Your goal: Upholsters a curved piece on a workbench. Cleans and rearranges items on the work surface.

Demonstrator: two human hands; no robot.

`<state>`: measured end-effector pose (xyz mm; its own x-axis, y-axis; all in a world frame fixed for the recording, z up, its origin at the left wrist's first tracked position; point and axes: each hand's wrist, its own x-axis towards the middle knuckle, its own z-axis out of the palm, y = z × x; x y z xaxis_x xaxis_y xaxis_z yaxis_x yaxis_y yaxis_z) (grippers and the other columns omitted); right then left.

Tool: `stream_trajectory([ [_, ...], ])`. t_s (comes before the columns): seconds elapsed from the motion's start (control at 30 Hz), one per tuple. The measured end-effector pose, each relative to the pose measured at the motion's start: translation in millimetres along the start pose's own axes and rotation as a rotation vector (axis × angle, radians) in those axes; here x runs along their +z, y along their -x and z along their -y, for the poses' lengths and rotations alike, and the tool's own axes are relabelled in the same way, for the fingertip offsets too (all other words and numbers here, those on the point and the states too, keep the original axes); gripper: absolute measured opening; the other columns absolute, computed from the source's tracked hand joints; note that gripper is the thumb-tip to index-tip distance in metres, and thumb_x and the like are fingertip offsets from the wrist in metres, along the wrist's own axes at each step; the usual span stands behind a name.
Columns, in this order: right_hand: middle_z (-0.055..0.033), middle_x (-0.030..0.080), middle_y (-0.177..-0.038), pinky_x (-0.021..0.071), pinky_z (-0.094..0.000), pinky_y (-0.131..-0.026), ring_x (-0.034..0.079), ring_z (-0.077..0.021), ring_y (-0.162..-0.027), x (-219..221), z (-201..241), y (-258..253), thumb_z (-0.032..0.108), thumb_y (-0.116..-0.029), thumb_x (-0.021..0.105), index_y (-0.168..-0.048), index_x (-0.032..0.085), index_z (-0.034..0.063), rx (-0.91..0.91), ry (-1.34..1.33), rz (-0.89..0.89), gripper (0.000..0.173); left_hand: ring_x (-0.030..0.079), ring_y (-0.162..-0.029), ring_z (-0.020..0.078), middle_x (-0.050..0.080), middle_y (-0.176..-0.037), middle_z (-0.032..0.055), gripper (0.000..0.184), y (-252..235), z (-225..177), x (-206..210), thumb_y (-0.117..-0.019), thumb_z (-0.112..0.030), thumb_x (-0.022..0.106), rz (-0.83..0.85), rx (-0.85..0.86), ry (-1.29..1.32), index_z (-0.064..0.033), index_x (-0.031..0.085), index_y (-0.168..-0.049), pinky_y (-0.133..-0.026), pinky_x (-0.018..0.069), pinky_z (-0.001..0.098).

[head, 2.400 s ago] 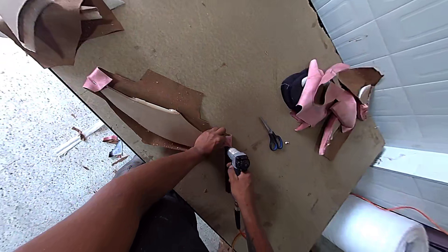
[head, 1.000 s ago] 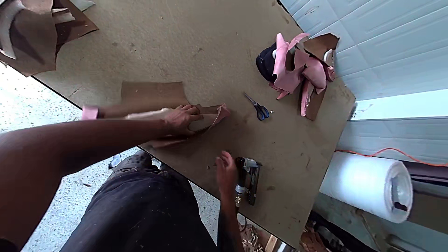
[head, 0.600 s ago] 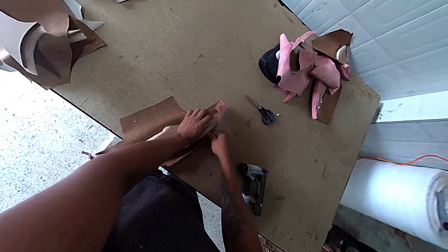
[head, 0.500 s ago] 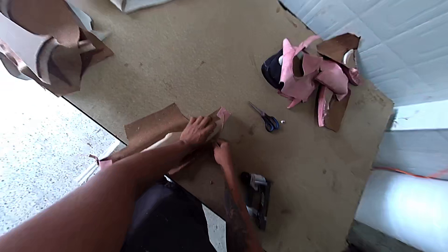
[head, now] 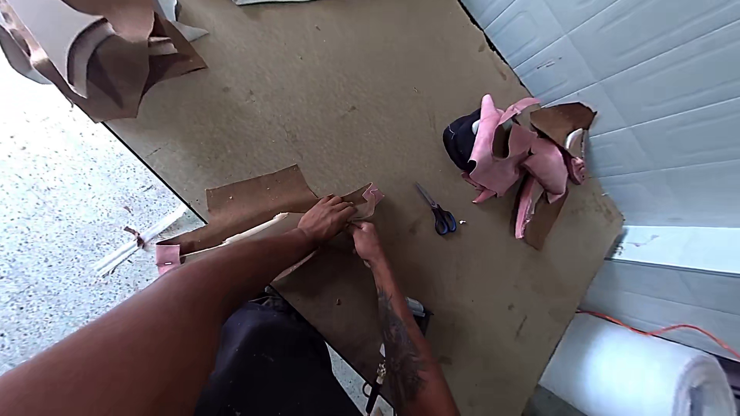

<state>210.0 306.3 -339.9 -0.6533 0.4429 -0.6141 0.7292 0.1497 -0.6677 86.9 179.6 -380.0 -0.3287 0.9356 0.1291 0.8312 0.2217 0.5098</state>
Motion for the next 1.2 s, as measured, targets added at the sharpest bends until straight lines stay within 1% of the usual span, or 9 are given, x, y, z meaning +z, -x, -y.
stream_trajectory([
  [0.13,-0.0048,0.057,-0.066,0.0470,-0.0302,-0.046,0.051,-0.0133,-0.049,-15.2,25.9,-12.5,0.021,-0.1045,0.052,-0.112,0.064,0.0033,0.229,-0.064,0.231,0.023,0.062,-0.118,0.0196,0.070,-0.122,-0.0006,0.044,0.5,5.4,-5.0,-0.0950,-0.029,0.057,0.013,-0.034,0.120,-0.0201,0.063,-0.137,-0.106,0.0474,0.0400],
  [0.3,-0.0066,0.059,-0.068,0.0446,-0.0291,-0.045,0.052,-0.0134,-0.049,-17.6,40.2,-30.6,0.012,-0.0963,0.062,-0.114,0.060,0.0046,0.266,0.248,0.201,0.020,0.059,-0.118,0.0178,0.069,-0.125,-0.0058,0.079,2.2,0.9,-19.0,-0.0755,-0.056,0.073,0.033,-0.004,0.080,-0.0285,0.054,-0.146,-0.098,0.0446,0.0443],
  [0.5,-0.0109,0.065,-0.079,0.0517,-0.0382,-0.054,0.059,-0.0187,-0.059,-9.7,38.0,-31.8,0.018,-0.0944,0.069,-0.107,0.067,0.0024,0.065,0.215,-0.024,0.020,0.063,-0.107,0.0206,0.071,-0.112,-0.0027,0.061,-4.9,9.5,-15.9,-0.0864,-0.043,0.077,0.088,-0.081,0.152,-0.0302,0.056,-0.142,-0.097,0.0492,0.0441],
  [0.63,-0.0069,0.074,-0.104,0.0635,-0.0417,-0.072,0.072,-0.0195,-0.084,-13.1,-10.8,48.2,0.029,-0.0974,0.071,-0.124,0.069,0.0097,-0.205,-0.037,-0.421,0.033,0.063,-0.104,0.0199,0.070,-0.109,-0.0028,0.047,-3.6,13.1,-17.7,-0.0922,-0.048,0.072,0.083,-0.115,0.186,-0.0304,0.062,-0.135,-0.097,0.0502,0.0430],
  [0.7,-0.0055,0.072,-0.113,0.0623,-0.0431,-0.088,0.071,-0.0189,-0.100,-24.2,-66.1,114.1,0.033,-0.0951,0.073,-0.128,0.068,0.0117,-0.099,0.053,-0.672,0.040,0.063,-0.104,0.0188,0.070,-0.108,-0.0042,0.039,-6.2,11.7,-14.7,-0.0933,-0.046,0.071,0.081,-0.126,0.234,-0.0299,0.066,-0.128,-0.096,0.0524,0.0416],
  [0.77,-0.0170,0.067,-0.121,0.0577,-0.0483,-0.095,0.067,-0.0278,-0.109,-21.8,-132.2,163.4,0.033,-0.0878,0.080,-0.132,0.064,0.0027,0.021,0.123,-0.831,0.056,0.063,-0.106,0.0174,0.071,-0.106,-0.0056,0.030,-7.8,14.4,-14.7,-0.0955,-0.044,0.069,0.081,-0.117,0.258,-0.0263,0.070,-0.120,-0.097,0.0527,0.0390],
  [0.9,-0.0255,0.053,-0.140,0.0492,-0.0591,-0.103,0.053,-0.0404,-0.128,1.9,-197.3,207.3,0.043,-0.0696,0.093,-0.148,0.051,0.0081,0.269,0.263,-0.850,0.096,0.061,-0.109,0.0172,0.070,-0.110,-0.0051,0.024,-8.0,16.4,-7.3,-0.0977,-0.042,0.066,0.069,-0.068,0.243,-0.0212,0.074,-0.109,-0.098,0.0513,0.0368],
  [1.1,-0.0263,0.057,-0.132,0.0528,-0.0584,-0.096,0.058,-0.0393,-0.119,-21.7,-171.0,189.4,0.016,-0.0681,0.087,-0.143,0.051,-0.0006,0.287,0.184,-0.795,0.084,0.060,-0.114,0.0208,0.069,-0.114,-0.0021,0.026,-5.1,13.9,-7.4,-0.1025,-0.038,0.058,0.077,-0.053,0.218,-0.0181,0.073,-0.107,-0.100,0.0507,0.0405],
  [1.2,-0.0163,0.067,-0.087,0.0590,-0.0457,-0.059,0.066,-0.0261,-0.067,-51.2,-127.3,178.4,0.020,-0.0877,0.076,-0.128,0.055,-0.0017,0.286,-0.067,-0.652,0.050,0.060,-0.114,0.0225,0.070,-0.113,0.0005,0.026,-2.0,15.4,-7.4,-0.1040,-0.035,0.055,0.064,-0.031,0.186,-0.0158,0.071,-0.109,-0.101,0.0500,0.0406],
])
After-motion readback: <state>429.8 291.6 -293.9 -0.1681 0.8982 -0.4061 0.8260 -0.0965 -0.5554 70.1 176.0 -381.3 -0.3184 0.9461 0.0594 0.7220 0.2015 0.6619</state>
